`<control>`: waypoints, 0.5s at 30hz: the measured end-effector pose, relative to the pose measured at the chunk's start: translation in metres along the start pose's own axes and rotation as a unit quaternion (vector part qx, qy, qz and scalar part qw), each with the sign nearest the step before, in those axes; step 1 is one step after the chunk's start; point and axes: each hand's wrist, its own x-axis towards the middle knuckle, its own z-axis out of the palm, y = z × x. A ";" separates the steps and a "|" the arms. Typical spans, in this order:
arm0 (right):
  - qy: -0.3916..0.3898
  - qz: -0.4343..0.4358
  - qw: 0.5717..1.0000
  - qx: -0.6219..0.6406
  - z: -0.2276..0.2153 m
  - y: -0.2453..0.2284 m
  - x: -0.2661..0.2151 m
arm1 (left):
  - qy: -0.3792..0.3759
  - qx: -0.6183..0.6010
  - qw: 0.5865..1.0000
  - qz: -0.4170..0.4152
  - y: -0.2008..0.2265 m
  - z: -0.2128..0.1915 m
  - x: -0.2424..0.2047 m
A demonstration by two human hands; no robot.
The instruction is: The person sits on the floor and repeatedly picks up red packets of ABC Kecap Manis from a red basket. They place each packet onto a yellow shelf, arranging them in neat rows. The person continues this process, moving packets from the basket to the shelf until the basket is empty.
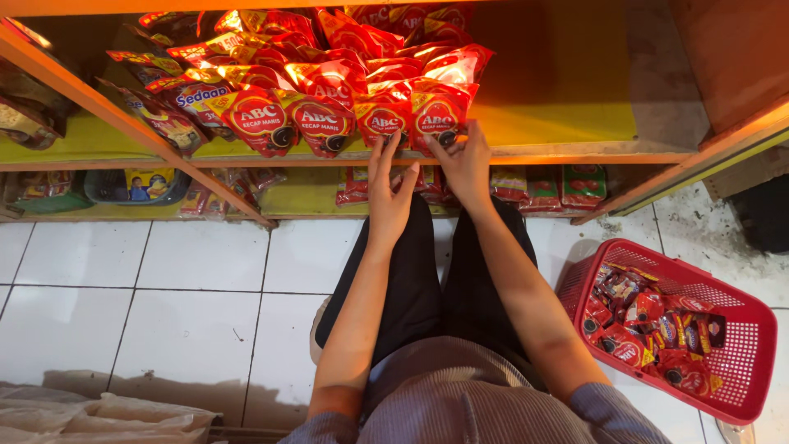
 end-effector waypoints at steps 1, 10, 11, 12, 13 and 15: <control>0.001 0.004 1.000 -0.013 0.002 -0.001 -0.001 | -0.004 -0.010 1.000 0.001 -0.001 0.001 0.000; 0.056 -0.130 0.986 -0.090 0.013 0.005 -0.001 | 0.001 0.068 0.993 0.096 -0.017 0.010 -0.003; 0.046 -0.090 0.992 -0.070 0.011 0.001 -0.004 | 0.005 0.071 0.993 0.095 -0.018 0.010 -0.004; 0.036 -0.050 0.997 -0.049 0.007 -0.003 -0.006 | 0.010 0.075 0.993 0.094 -0.019 0.009 -0.004; 0.025 -0.010 0.999 -0.027 0.005 -0.007 -0.007 | 0.012 0.089 0.992 0.094 -0.019 0.009 -0.003; 0.027 -0.036 0.998 -0.042 0.005 -0.012 -0.006 | 0.019 0.116 0.989 0.095 -0.020 0.010 0.004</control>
